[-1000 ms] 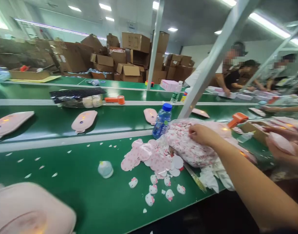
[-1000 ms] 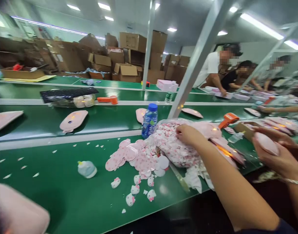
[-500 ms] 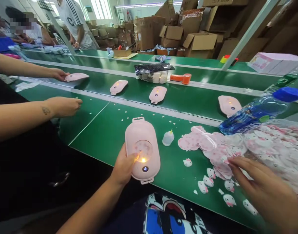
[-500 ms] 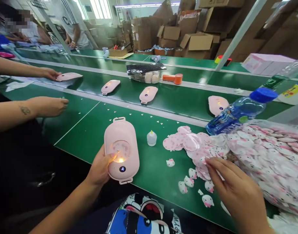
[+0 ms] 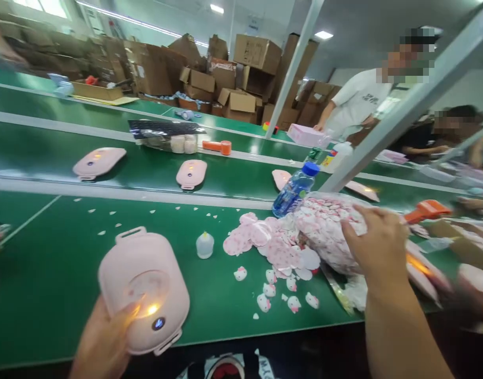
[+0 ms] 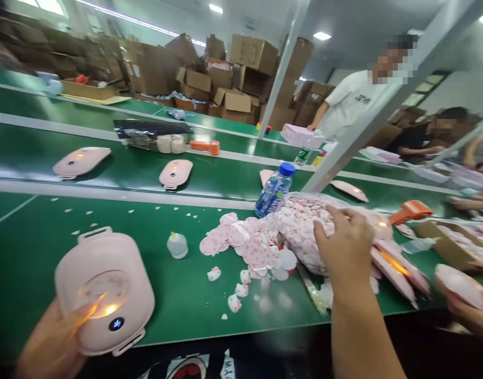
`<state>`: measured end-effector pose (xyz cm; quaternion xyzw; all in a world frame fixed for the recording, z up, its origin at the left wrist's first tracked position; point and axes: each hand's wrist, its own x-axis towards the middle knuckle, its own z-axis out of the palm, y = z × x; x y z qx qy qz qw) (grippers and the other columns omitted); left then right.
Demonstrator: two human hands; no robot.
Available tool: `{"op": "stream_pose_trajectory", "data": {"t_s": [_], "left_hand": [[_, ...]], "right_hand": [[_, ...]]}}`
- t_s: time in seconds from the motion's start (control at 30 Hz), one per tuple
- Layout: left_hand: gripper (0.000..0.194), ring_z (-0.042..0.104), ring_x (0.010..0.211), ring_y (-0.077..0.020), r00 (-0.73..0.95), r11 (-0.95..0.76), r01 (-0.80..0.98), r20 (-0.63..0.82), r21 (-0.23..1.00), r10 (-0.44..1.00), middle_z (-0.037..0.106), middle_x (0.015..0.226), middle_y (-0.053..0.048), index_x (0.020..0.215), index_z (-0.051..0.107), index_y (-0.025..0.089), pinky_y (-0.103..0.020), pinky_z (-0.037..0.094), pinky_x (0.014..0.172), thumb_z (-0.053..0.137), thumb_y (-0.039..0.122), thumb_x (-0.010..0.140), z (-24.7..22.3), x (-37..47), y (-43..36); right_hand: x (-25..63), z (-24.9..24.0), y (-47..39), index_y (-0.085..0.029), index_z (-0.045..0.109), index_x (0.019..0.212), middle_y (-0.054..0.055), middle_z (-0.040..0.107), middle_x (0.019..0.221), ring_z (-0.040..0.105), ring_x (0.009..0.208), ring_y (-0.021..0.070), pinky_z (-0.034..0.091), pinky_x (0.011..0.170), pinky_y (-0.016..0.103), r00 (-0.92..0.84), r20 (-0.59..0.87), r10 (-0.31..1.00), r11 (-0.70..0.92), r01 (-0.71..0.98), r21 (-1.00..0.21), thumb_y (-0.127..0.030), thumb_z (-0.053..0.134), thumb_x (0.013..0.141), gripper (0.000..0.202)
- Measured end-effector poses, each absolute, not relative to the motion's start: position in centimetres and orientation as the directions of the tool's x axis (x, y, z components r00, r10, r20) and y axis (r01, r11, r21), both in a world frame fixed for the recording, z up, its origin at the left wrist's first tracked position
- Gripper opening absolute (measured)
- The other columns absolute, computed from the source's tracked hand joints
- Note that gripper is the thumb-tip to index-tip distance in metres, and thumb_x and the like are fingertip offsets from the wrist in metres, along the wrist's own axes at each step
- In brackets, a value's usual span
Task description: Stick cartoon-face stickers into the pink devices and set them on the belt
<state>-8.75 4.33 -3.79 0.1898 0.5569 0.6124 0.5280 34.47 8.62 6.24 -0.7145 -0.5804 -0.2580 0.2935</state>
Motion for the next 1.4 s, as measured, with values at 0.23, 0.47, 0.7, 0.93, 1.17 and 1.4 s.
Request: {"op": "stream_pose_trajectory", "data": {"t_s": [0.23,0.47,0.7,0.93,1.17,1.4], "left_hand": [[0.058,0.071,0.071,-0.0229,-0.441,0.069,-0.465,-0.298,0.883,0.846,0.075,0.084,-0.003,0.105,0.066,0.018,-0.028,0.060,0.059,0.086,0.024,0.052,-2.5,-7.3,4.5],[0.048,0.070,0.083,-0.0223,-0.400,-0.024,-0.441,-0.172,0.897,0.900,0.075,0.094,-0.005,0.106,0.063,0.018,-0.030,0.059,0.072,0.083,0.029,0.064,-3.9,-7.9,3.4],[0.047,0.070,0.089,-0.0259,-0.358,-0.070,-0.353,-0.066,0.933,0.931,0.075,0.099,-0.008,0.111,0.061,0.017,-0.035,0.058,0.077,0.078,0.032,0.070,-3.9,-6.7,0.4],[0.049,0.070,0.098,-0.0294,-0.146,-0.172,-0.151,0.150,0.973,0.978,0.072,0.114,-0.013,0.126,0.055,0.019,-0.038,0.059,0.082,0.068,0.024,0.079,-1.8,-4.9,-1.4],[0.059,0.068,0.106,-0.0348,-0.084,-0.240,-0.058,0.235,0.969,0.968,0.068,0.123,-0.018,0.133,0.052,0.013,-0.044,0.058,0.088,0.063,0.014,0.075,-0.8,-4.8,-1.3],[0.064,0.074,0.090,-0.0319,-0.080,-0.312,-0.087,0.305,0.946,0.949,0.076,0.103,-0.013,0.133,0.056,0.014,-0.042,0.061,0.082,0.060,0.007,0.069,0.2,-5.1,-2.1]], "right_hand": [[17.0,0.9,9.4,-0.025,0.039,0.145,0.013,0.036,0.152,0.027,0.143,0.0372,0.024,0.115,0.058,-0.321,0.087,0.943,0.326,0.839,-0.435,-0.039,0.074,0.072,0.083],[11.9,0.0,12.8,-0.024,0.051,0.130,0.012,0.039,0.152,0.024,0.145,0.0344,0.021,0.113,0.063,-0.373,0.052,0.926,0.337,0.761,-0.554,-0.031,0.060,0.086,0.045],[18.0,5.3,6.2,-0.026,0.056,0.124,0.008,0.069,0.113,0.067,0.099,0.0226,0.056,0.082,0.037,-0.692,-0.012,0.722,0.524,0.558,-0.643,-0.037,0.057,0.091,0.034],[21.3,5.8,1.3,-0.030,0.052,0.123,0.004,0.072,0.097,0.069,0.080,0.0197,0.057,0.064,0.028,-0.678,0.200,0.707,0.674,0.562,-0.479,-0.028,0.056,0.086,0.037],[20.8,6.8,0.3,-0.030,0.051,0.122,0.004,0.070,0.095,0.067,0.079,0.0194,0.054,0.059,0.025,-0.722,0.217,0.657,0.738,0.558,-0.378,-0.028,0.058,0.085,0.038],[20.3,6.3,0.5,-0.028,0.055,0.117,0.005,0.068,0.086,0.064,0.073,0.0200,0.052,0.056,0.026,-0.733,0.288,0.616,0.780,0.515,-0.355,-0.027,0.058,0.084,0.033]]}}
